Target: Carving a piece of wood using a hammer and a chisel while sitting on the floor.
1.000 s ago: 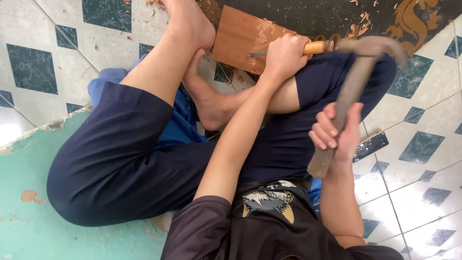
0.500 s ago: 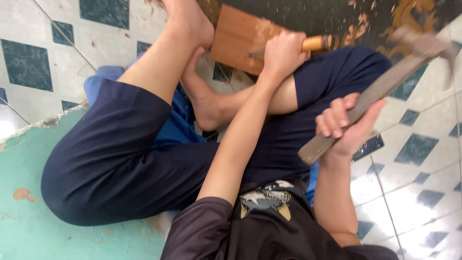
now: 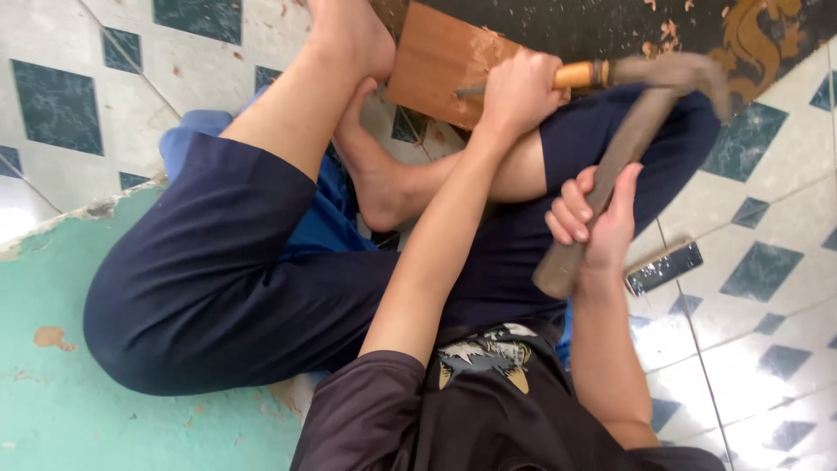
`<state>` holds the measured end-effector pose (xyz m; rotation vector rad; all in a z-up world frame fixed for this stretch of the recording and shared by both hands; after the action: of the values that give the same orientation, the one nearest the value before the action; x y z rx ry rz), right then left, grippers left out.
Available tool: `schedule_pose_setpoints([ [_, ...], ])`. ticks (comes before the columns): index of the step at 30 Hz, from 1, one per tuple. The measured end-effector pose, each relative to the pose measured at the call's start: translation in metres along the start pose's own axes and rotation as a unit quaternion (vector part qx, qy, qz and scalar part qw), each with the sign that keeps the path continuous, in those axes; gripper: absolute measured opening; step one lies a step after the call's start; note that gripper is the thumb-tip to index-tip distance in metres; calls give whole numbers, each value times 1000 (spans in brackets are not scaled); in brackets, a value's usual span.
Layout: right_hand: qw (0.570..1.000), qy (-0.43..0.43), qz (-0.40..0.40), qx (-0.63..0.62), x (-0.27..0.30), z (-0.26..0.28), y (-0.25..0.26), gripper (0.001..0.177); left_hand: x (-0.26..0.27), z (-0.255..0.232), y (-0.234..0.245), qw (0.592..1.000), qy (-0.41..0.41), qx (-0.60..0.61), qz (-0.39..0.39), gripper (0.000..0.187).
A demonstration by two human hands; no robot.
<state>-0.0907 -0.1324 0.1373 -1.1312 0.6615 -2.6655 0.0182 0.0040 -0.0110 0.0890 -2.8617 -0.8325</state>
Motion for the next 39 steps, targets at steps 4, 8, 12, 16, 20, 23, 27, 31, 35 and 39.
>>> schedule_pose_setpoints([
  [4, 997, 4, 24, -69, 8, -1, 6, 48, 0, 10, -12, 1000, -12, -12, 5, 22],
  [8, 998, -7, 43, -46, 12, 7, 11, 50, -2, 8, -7, 1000, -22, -8, -5, 11],
  [12, 995, 101, 24, -4, 32, 25, 18, 46, 3, 7, -8, 1000, -27, 4, -11, 2],
  [16, 989, 150, 1, -6, 23, 11, 8, 46, 1, 5, -5, 999, -53, -8, -7, 13],
  [20, 997, 8, 62, -41, 19, 13, 6, 49, -1, 2, -1, 1000, -24, 5, 12, 10],
  [23, 993, 67, 86, -44, 31, 30, 7, 47, 8, 8, -8, 1000, -25, 4, -9, 15],
  [27, 991, 85, 84, -56, 23, 34, 12, 48, 1, 9, -11, 999, -31, -4, -34, 17],
  [31, 992, -54, 81, -79, 11, 14, 11, 49, 0, 9, -10, 1000, -5, 0, -10, 15],
  [35, 998, 17, 47, -24, 18, 24, 8, 48, 4, 12, -12, 997, -63, -14, -47, 14],
  [39, 998, 62, 11, 3, 24, 38, 11, 46, 2, 11, -13, 996, -71, -8, -48, 18],
])
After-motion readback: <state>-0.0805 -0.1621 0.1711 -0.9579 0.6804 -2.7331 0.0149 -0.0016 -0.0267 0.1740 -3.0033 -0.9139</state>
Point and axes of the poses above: each hand's wrist, its own x-axis away from the middle knuckle, its own y-axis out of the back of the hand, z = x × y, the point moved 2 cm from there along -x, towards the middle knuckle, and after that the axes turned 12 degrees about x, right-handed, at the moved point
